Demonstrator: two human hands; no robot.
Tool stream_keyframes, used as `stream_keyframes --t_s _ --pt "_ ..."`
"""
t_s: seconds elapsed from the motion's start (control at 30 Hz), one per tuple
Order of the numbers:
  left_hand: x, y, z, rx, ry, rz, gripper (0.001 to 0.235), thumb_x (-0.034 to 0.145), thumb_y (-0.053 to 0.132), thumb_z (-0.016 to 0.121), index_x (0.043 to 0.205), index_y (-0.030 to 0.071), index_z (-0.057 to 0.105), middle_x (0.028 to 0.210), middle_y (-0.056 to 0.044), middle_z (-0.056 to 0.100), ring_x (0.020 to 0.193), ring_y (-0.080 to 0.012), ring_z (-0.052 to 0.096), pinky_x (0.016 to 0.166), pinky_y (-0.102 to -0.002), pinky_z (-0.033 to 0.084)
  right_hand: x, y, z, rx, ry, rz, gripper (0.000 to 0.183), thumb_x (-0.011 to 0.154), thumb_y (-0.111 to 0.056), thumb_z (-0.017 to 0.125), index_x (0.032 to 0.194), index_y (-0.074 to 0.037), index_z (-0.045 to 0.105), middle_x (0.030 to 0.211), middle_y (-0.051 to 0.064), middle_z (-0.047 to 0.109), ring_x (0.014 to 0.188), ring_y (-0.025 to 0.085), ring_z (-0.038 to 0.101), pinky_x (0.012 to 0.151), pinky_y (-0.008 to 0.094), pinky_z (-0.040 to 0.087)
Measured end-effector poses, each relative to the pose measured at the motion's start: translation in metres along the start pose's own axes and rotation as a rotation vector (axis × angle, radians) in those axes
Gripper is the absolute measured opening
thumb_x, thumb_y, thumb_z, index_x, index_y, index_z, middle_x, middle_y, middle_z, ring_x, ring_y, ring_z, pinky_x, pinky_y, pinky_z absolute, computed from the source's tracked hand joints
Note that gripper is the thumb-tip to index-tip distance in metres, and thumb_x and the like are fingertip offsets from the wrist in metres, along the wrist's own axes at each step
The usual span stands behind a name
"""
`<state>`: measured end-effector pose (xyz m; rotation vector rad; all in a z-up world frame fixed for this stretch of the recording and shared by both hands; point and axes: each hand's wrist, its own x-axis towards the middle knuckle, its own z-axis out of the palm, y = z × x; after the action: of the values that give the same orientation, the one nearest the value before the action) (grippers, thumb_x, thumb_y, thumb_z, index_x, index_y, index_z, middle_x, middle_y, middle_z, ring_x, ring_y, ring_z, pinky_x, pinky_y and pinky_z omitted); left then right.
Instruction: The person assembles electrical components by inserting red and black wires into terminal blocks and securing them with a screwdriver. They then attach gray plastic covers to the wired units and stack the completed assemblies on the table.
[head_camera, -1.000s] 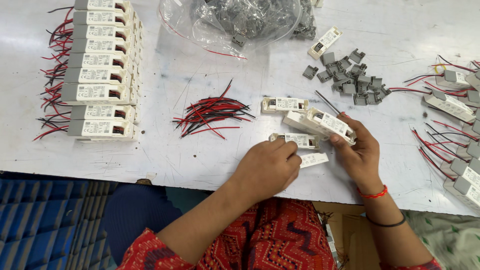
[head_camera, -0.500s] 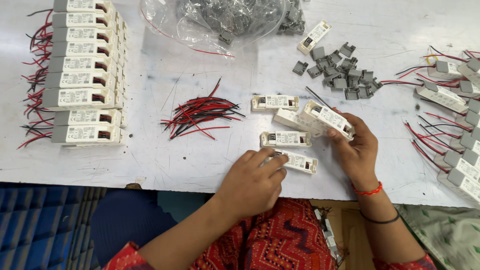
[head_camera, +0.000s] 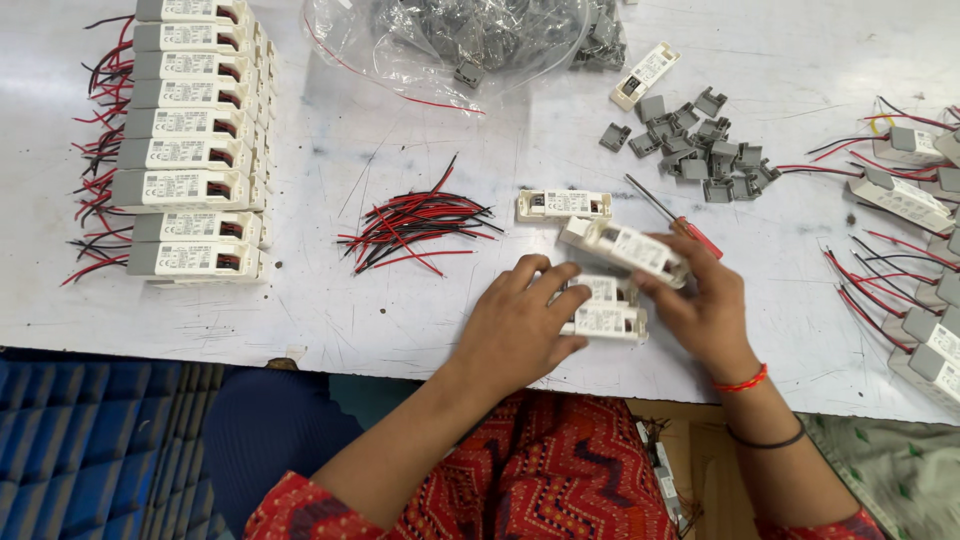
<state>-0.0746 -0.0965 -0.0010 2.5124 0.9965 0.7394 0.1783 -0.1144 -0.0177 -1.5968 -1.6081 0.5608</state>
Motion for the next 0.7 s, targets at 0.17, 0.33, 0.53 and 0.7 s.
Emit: stream_keyframes --t_s 0.17,0.33,0.53,0.7 --pt "-0.013 -0.004 -0.014 -0.068 -0.072 0.01 0.054 0.066 0.028 0.088 0.114 0.011 0.072 0.134 -0.008 0.062 0.123 -0.0302 0.054 0.098 -0.044 0.051 0.0 -0.012 -0.002 -0.079 -0.035 -0.383 0.046 0.083 -0.003 0.079 0.126 -0.005 0.063 0.126 0.01 0.072 0.118 0.023 0.071 0.099 0.033 0.059" --pt "-0.012 0.002 -0.019 -0.032 -0.021 -0.036 0.058 0.065 0.031 0.091 0.112 0.007 0.066 0.129 -0.014 0.055 0.12 -0.0312 0.054 0.096 -0.045 0.05 -0.003 0.001 -0.005 0.159 -0.165 -0.293 0.044 0.083 0.001 0.076 0.126 0.001 0.065 0.131 0.015 0.069 0.123 0.025 0.067 0.103 0.037 0.057" --pt "-0.008 0.0 -0.016 -0.028 0.044 -0.003 0.066 0.063 0.035 0.09 0.114 0.003 0.063 0.13 -0.017 0.056 0.117 -0.0337 0.053 0.093 -0.046 0.048 0.044 0.009 -0.001 0.3 -0.045 -0.053 0.046 0.096 -0.002 0.071 0.139 0.002 0.054 0.124 0.013 0.069 0.111 0.019 0.068 0.092 0.033 0.058" --pt "-0.01 0.003 -0.011 -0.024 0.04 -0.037 0.062 0.068 0.036 0.089 0.114 0.005 0.064 0.13 -0.015 0.058 0.121 -0.0333 0.052 0.095 -0.047 0.047 0.105 -0.007 0.02 0.069 -0.212 -0.184 0.045 0.094 0.001 0.064 0.138 0.001 0.056 0.119 0.016 0.067 0.103 0.02 0.066 0.088 0.031 0.056"
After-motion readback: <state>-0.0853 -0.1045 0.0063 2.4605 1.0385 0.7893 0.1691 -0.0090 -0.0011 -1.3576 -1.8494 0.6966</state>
